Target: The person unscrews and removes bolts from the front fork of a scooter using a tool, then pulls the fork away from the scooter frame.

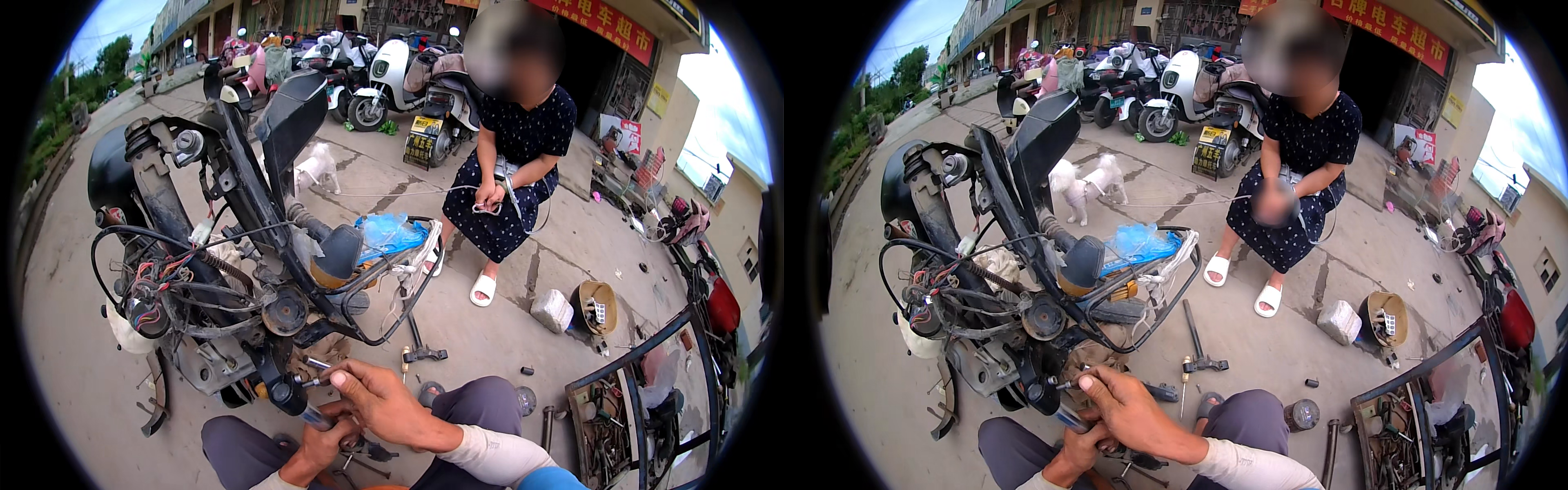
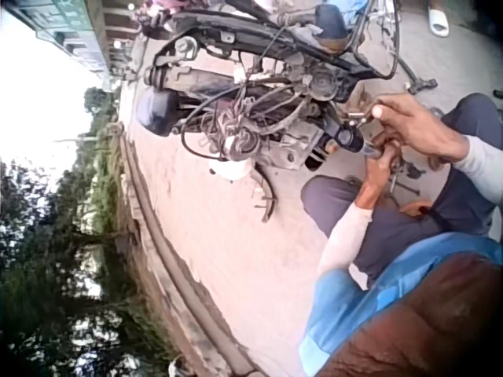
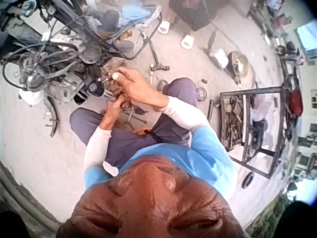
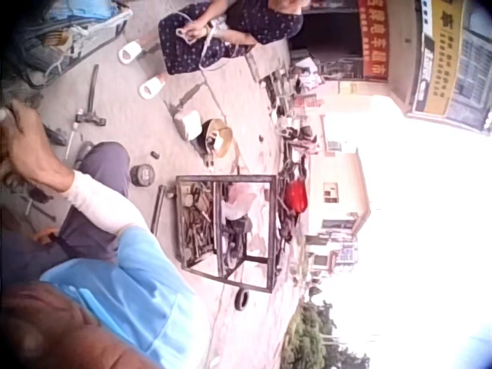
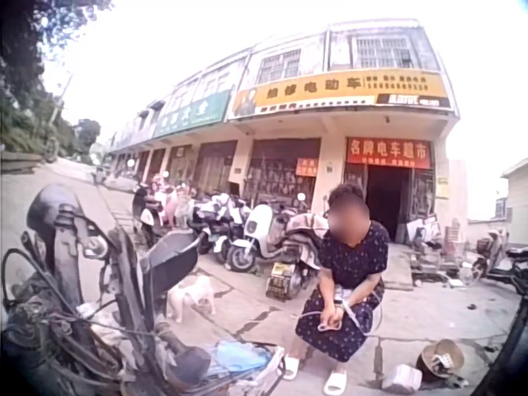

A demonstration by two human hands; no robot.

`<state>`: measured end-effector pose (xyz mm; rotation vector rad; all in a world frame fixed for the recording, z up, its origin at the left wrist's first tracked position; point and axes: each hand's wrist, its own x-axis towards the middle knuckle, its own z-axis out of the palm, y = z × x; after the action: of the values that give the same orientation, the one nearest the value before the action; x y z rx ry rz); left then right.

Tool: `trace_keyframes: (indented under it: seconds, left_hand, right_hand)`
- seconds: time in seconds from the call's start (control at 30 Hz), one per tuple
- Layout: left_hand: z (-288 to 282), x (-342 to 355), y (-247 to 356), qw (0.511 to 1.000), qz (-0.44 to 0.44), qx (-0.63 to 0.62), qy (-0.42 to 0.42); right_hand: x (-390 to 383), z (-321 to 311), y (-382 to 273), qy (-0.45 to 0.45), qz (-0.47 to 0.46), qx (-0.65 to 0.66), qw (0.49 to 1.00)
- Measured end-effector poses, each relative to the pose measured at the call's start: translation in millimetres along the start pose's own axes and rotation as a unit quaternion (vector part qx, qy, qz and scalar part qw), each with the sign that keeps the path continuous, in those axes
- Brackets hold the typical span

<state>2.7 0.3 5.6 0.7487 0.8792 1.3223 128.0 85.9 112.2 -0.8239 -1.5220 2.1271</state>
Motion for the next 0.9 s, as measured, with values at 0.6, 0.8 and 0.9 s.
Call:
trace_keyframes:
  seconds: [0.6,0.8,0.9]
  left_hand:
    - [5.9,3.7,4.3,0.999,-0.012,0.045,0.008]
    - [8.4,0.7,4.3,0.999,-0.012,0.043,0.015]
    - [7.6,1.3,6.3,1.0,-0.016,0.024,-0.002]
  right_hand:
    - [36.5,-36.9,21.9,0.001,-0.403,-0.321,0.857]
    - [34.5,-38.2,13.2,-0.042,-0.407,-0.32,0.855]
    - [37.1,-42.0,5.1,-0.039,-0.437,-0.377,0.816]
